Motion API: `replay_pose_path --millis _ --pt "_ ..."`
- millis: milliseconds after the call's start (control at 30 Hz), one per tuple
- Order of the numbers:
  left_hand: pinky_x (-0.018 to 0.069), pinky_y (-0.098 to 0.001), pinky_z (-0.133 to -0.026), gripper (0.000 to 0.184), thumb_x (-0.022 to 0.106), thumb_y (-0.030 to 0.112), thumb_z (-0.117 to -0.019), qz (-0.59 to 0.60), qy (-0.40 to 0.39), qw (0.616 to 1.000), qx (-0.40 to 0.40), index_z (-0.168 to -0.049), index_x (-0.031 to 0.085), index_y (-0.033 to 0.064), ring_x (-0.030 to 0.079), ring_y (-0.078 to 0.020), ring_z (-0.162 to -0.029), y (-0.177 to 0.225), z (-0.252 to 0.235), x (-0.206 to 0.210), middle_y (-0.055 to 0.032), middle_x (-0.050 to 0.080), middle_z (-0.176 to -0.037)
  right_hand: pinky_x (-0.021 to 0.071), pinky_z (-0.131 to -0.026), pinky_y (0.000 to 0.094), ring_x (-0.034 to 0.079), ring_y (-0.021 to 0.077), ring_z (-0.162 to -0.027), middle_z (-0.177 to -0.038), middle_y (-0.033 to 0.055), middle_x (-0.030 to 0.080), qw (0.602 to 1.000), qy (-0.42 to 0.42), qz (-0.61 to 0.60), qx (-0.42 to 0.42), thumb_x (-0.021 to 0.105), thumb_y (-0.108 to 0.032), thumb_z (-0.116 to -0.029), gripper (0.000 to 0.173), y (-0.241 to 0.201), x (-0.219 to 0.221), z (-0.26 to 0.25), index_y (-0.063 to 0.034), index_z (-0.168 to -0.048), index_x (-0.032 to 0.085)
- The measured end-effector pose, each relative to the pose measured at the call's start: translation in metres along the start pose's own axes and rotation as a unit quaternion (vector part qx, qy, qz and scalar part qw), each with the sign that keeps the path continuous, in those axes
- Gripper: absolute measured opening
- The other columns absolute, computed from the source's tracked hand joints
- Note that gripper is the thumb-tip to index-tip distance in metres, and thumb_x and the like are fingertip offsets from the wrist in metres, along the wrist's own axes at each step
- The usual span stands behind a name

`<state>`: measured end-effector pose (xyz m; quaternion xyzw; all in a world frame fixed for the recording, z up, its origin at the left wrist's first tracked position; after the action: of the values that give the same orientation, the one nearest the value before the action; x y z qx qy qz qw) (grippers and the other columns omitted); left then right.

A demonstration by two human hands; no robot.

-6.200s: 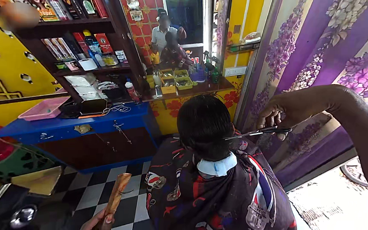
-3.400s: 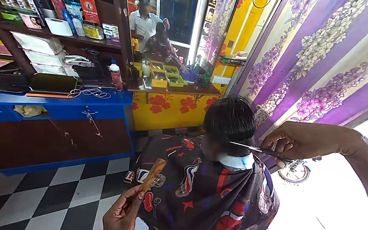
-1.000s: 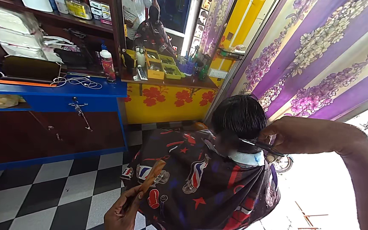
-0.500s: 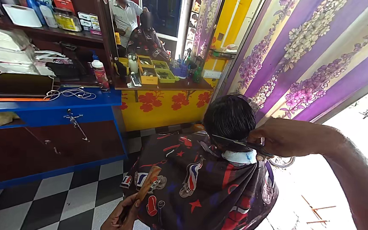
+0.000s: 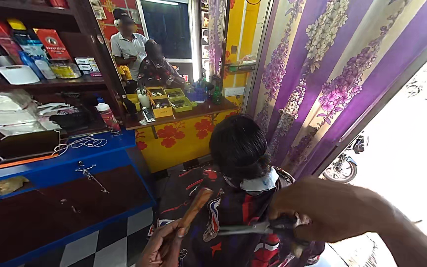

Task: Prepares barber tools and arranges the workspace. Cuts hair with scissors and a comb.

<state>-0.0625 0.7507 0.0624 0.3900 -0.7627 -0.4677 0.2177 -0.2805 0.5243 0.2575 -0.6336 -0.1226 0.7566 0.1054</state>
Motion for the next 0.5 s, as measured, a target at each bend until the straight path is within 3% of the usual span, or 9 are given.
replay_pose_path --millis 100,167,233,300,400,500 --pt "0.0606 -0.0227 -0.085 0.018 0.069 0.014 -0.0971 0.015 -0.092 0.992 0.088 -0.114 0.075 0.0157 0.069 -0.0034 -0.097 0.044 -0.019 0.031 0.0047 0.071 -0.111 0.0562 -0.066 0.0477 0.069 0.0242 -0.08 -0.095 0.0063 0.07 0.993 0.114 -0.004 -0.011 0.073 -0.018 -0.0885 0.02 0.005 0.045 0.007 -0.0116 -0.107 0.069" --pt "0.0601 -0.0215 -0.082 0.016 0.068 0.021 -0.0985 -0.025 -0.083 0.983 0.164 -0.114 0.074 0.0214 0.069 -0.0029 -0.095 0.07 -0.045 0.046 0.0069 0.071 -0.109 0.0578 -0.066 0.0429 0.069 0.0201 -0.079 -0.095 0.0048 0.071 0.978 0.198 -0.066 -0.017 0.073 -0.016 -0.0872 0.023 0.012 0.063 0.016 -0.0125 -0.109 0.069" --pt "0.0581 -0.0186 -0.072 0.016 0.068 0.024 -0.099 -0.101 -0.031 0.963 0.246 -0.11 0.075 0.0154 0.067 -0.0018 -0.084 0.089 -0.081 0.06 0.004 0.071 -0.1 0.0589 -0.069 0.0352 0.068 0.0155 -0.08 -0.096 0.0047 0.07 0.952 0.262 -0.156 -0.037 0.074 -0.012 -0.0861 0.027 0.018 0.078 0.025 -0.0109 -0.112 0.069" --pt "0.0568 -0.0189 -0.069 0.02 0.067 0.025 -0.0972 -0.186 -0.018 0.94 0.285 -0.108 0.076 0.0103 0.065 -0.0017 -0.08 0.1 -0.11 0.076 0.0022 0.07 -0.095 0.0597 -0.071 0.0302 0.068 0.0123 -0.081 -0.096 0.0049 0.071 0.927 0.299 -0.223 -0.049 0.074 -0.011 -0.0867 0.027 0.022 0.096 0.035 -0.0092 -0.113 0.068" --pt "0.0562 -0.0201 -0.063 0.023 0.067 0.027 -0.0948 -0.261 -0.053 0.921 0.283 -0.112 0.079 0.0161 0.064 -0.0018 -0.075 0.095 -0.126 0.099 0.005 0.068 -0.091 0.0589 -0.069 0.0285 0.068 0.0116 -0.078 -0.094 0.0059 0.071 0.906 0.314 -0.28 -0.047 0.077 -0.018 -0.0901 0.026 0.034 0.123 0.049 -0.0071 -0.112 0.069" --pt "0.0578 -0.0236 -0.064 0.024 0.066 0.03 -0.0956 -0.282 -0.1 0.915 0.271 -0.111 0.08 0.0173 0.065 -0.0046 -0.075 0.081 -0.116 0.109 0.0036 0.068 -0.09 0.0581 -0.069 0.0343 0.068 0.0172 -0.078 -0.093 0.0109 0.071 0.894 0.304 -0.327 -0.025 0.076 -0.017 -0.091 0.025 0.042 0.145 0.068 -0.0022 -0.111 0.069"
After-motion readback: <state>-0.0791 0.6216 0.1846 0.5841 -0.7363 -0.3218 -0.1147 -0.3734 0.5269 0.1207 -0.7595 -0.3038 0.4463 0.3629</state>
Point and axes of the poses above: each hand's wrist, its own z-axis away from the middle knuckle, its own x-axis out of the palm, y = z × x, the point moved 2 cm from there along -z, towards the middle knuckle
